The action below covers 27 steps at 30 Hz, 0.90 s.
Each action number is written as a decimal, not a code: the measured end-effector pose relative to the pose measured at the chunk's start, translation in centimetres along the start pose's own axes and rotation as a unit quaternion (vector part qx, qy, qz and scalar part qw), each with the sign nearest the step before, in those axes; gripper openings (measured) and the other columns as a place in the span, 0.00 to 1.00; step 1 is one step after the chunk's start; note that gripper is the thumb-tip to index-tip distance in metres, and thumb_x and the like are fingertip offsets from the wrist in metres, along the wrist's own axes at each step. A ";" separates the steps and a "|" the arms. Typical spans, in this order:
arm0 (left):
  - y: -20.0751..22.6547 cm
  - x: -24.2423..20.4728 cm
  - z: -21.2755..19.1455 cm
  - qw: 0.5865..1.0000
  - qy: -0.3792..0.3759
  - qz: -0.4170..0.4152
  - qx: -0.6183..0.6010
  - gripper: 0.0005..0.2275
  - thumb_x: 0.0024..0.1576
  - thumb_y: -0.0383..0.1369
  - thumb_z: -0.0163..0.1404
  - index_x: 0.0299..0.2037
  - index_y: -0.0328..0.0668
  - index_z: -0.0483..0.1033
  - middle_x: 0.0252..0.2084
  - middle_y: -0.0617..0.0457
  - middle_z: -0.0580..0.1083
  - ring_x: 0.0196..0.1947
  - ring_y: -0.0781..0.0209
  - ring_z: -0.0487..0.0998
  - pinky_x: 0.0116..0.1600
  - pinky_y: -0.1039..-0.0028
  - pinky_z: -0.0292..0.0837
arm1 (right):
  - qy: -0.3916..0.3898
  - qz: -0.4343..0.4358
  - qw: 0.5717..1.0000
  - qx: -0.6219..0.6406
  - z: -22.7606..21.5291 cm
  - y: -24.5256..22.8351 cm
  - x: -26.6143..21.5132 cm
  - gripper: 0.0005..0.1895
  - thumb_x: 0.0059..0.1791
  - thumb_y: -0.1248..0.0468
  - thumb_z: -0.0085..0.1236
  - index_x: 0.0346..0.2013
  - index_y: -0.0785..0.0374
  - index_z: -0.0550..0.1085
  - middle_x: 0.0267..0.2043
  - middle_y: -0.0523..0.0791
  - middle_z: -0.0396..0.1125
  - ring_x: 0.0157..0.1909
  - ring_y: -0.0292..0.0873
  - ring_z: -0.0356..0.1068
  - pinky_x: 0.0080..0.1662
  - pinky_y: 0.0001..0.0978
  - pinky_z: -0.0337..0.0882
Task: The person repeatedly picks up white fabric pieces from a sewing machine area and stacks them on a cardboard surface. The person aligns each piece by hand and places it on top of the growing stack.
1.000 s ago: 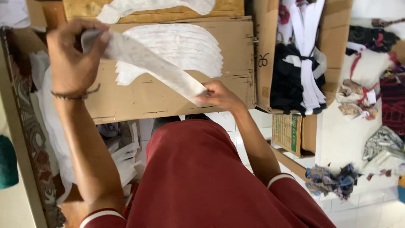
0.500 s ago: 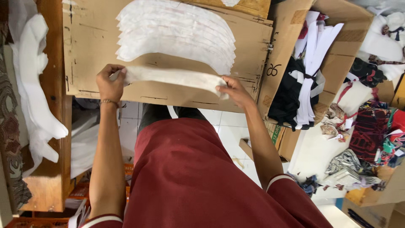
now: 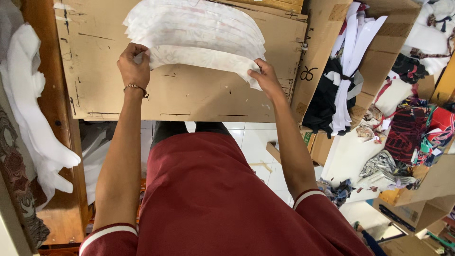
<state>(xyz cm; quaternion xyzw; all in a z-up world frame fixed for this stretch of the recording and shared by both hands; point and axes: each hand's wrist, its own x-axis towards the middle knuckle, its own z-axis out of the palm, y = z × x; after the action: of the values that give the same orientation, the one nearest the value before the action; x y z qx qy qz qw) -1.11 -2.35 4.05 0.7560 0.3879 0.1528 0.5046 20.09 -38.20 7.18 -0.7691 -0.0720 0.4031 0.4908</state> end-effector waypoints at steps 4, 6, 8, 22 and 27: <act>-0.2 0.6 0.7 0.995 -0.026 -0.098 -0.005 0.03 0.57 0.22 0.53 0.38 0.36 0.77 0.37 0.49 0.80 0.32 0.59 0.81 0.36 0.69 0.78 | 0.025 0.025 0.998 -0.042 1.1 0.7 1.1 0.09 0.49 0.70 0.58 0.44 0.64 0.76 0.38 0.40 0.73 0.39 0.32 0.70 0.44 0.26 0.69; -0.8 0.6 1.0 0.987 -0.037 -0.155 -0.013 0.02 0.57 0.23 0.52 0.38 0.37 0.77 0.37 0.51 0.80 0.32 0.59 0.82 0.35 0.68 0.80 | 0.051 0.067 0.992 -0.096 1.6 1.3 1.3 0.07 0.49 0.69 0.58 0.42 0.65 0.77 0.35 0.41 0.72 0.37 0.33 0.69 0.43 0.27 0.69; -1.5 0.3 1.1 0.995 -0.029 -0.091 0.037 0.03 0.56 0.22 0.54 0.38 0.36 0.78 0.36 0.47 0.80 0.33 0.54 0.82 0.38 0.65 0.78 | 0.048 0.049 0.996 -0.064 1.9 2.1 1.5 0.07 0.49 0.69 0.58 0.42 0.65 0.76 0.35 0.41 0.72 0.37 0.33 0.68 0.43 0.28 0.68; -4.1 -1.5 0.0 0.986 -0.005 0.018 0.163 0.13 0.54 0.22 0.58 0.47 0.37 0.73 0.38 0.41 0.79 0.36 0.42 0.81 0.40 0.57 0.75 | 0.109 -0.057 0.968 -0.218 0.4 7.5 2.7 0.13 0.44 0.70 0.63 0.41 0.64 0.71 0.35 0.44 0.70 0.36 0.38 0.69 0.39 0.32 0.69; -4.8 -2.1 -0.1 0.984 0.006 0.000 0.181 0.14 0.53 0.23 0.59 0.48 0.38 0.73 0.37 0.41 0.79 0.36 0.41 0.81 0.41 0.56 0.75 | 0.123 -0.006 0.959 -0.253 -0.7 7.7 1.5 0.15 0.43 0.70 0.65 0.42 0.63 0.71 0.29 0.46 0.68 0.31 0.41 0.66 0.37 0.35 0.67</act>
<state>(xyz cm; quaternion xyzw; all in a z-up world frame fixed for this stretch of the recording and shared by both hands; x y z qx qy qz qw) -4.61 -2.92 0.25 0.8338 0.4123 0.0850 0.3571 19.38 -41.88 0.22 -0.9115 -0.1155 0.2709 0.2873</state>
